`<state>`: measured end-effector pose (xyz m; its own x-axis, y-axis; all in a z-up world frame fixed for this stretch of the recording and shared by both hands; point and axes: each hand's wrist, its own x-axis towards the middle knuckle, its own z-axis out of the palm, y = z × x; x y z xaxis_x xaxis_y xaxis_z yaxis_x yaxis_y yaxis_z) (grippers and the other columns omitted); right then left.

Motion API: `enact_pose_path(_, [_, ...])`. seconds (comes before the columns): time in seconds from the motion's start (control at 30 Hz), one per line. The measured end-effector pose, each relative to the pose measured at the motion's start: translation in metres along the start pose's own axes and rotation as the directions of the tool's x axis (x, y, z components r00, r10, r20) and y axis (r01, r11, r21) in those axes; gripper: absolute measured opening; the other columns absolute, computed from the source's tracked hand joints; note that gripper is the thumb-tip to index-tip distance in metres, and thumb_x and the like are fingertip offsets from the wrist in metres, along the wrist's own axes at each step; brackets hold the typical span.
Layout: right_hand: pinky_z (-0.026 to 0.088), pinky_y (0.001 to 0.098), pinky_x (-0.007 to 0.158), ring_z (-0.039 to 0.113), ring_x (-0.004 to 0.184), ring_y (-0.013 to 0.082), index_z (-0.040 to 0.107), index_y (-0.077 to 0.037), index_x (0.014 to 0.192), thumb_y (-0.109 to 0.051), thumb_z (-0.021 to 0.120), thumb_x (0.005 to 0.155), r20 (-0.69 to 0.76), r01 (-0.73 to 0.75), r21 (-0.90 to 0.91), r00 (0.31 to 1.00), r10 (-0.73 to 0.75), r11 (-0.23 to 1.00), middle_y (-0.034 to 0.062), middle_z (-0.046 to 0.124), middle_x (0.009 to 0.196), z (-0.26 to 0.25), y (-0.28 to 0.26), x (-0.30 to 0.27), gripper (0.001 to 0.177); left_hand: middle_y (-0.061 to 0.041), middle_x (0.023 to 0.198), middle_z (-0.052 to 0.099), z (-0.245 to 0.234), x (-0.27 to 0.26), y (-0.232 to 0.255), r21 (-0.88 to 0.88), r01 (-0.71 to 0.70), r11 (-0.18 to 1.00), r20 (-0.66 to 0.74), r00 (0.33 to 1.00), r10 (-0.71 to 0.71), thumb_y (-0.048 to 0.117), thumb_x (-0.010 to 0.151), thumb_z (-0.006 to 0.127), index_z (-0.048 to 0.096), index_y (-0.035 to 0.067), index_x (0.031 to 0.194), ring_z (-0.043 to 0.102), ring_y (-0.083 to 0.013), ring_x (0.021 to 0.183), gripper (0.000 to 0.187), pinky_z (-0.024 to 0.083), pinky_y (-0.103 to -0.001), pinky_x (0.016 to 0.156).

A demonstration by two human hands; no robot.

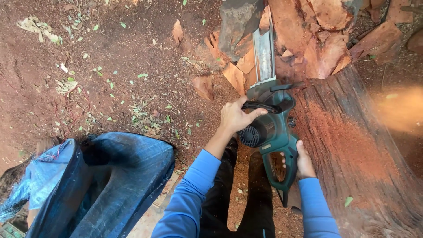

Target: Using an electric chainsaw to cut a large wooden log into smaller sections.

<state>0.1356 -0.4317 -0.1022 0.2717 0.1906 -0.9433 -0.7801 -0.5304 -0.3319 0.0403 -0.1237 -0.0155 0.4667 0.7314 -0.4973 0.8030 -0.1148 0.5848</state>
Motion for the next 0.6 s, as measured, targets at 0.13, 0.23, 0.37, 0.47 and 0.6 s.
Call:
enact_pose_path(0.13, [0.058, 0.0571, 0.048, 0.069, 0.061, 0.0415, 0.064, 0.001, 0.104, -0.057, 0.05, 0.108, -0.032, -0.001, 0.038, 0.999, 0.002, 0.999, 0.032, 0.069, 0.086, 0.01, -0.01, -0.016, 0.06, -0.009, 0.066, 0.065, 0.002, -0.006, -0.006, 0.009, -0.021, 1.0, -0.016, 1.0, 0.021, 0.077, 0.06, 0.076, 0.064, 0.017, 0.077, 0.073, -0.035, 0.073, 0.064, 0.056, -0.041, 0.068])
enact_pose_path(0.23, [0.057, 0.0593, 0.048, 0.068, 0.062, 0.0434, 0.063, -0.001, 0.106, -0.056, 0.051, 0.107, -0.045, -0.019, 0.034, 0.999, 0.021, 0.999, 0.0331, 0.069, 0.086, 0.014, -0.012, -0.028, 0.057, -0.009, 0.065, 0.066, 0.007, -0.012, -0.01, -0.02, -0.032, 0.999, -0.025, 0.999, 0.031, 0.075, 0.06, 0.078, 0.064, 0.016, 0.077, 0.073, -0.0347, 0.072, 0.063, 0.056, -0.039, 0.067])
enact_pose_path(0.37, [0.055, 0.064, 0.068, 0.064, 0.088, 0.045, 0.06, 0.002, 0.123, -0.052, 0.06, 0.103, -0.116, -0.017, 0.008, 0.993, 0.018, 1.0, 0.0329, 0.063, 0.11, 0.012, -0.008, -0.033, 0.058, -0.007, 0.06, 0.064, 0.02, -0.007, -0.043, -0.214, -0.081, 0.973, 0.04, 0.995, 0.091, 0.058, 0.068, 0.084, 0.07, 0.016, 0.083, 0.066, -0.0238, 0.057, 0.046, 0.05, -0.032, 0.052])
enact_pose_path(0.47, [0.057, 0.0618, 0.049, 0.067, 0.065, 0.0457, 0.063, -0.001, 0.109, -0.053, 0.06, 0.103, -0.09, -0.016, 0.046, 0.996, 0.021, 0.999, 0.0328, 0.067, 0.09, 0.003, 0.0, -0.021, 0.053, -0.008, 0.056, 0.061, 0.023, -0.002, -0.061, -0.679, 0.055, 0.732, 0.201, 0.973, 0.112, 0.022, 0.081, 0.083, 0.075, 0.008, 0.103, 0.055, -0.0119, 0.042, 0.027, 0.046, -0.025, 0.04])
enact_pose_path(0.6, [0.057, 0.0616, 0.047, 0.068, 0.061, 0.0474, 0.062, 0.0, 0.105, -0.055, 0.058, 0.104, -0.062, -0.032, 0.06, 0.997, 0.036, 0.998, 0.0358, 0.067, 0.086, 0.009, -0.007, -0.006, 0.056, -0.008, 0.064, 0.055, 0.038, 0.012, -0.093, -0.93, 0.328, 0.165, 0.354, 0.919, 0.172, 0.01, 0.091, 0.07, 0.063, -0.003, 0.131, 0.045, -0.0032, 0.041, 0.042, 0.047, -0.02, 0.039])
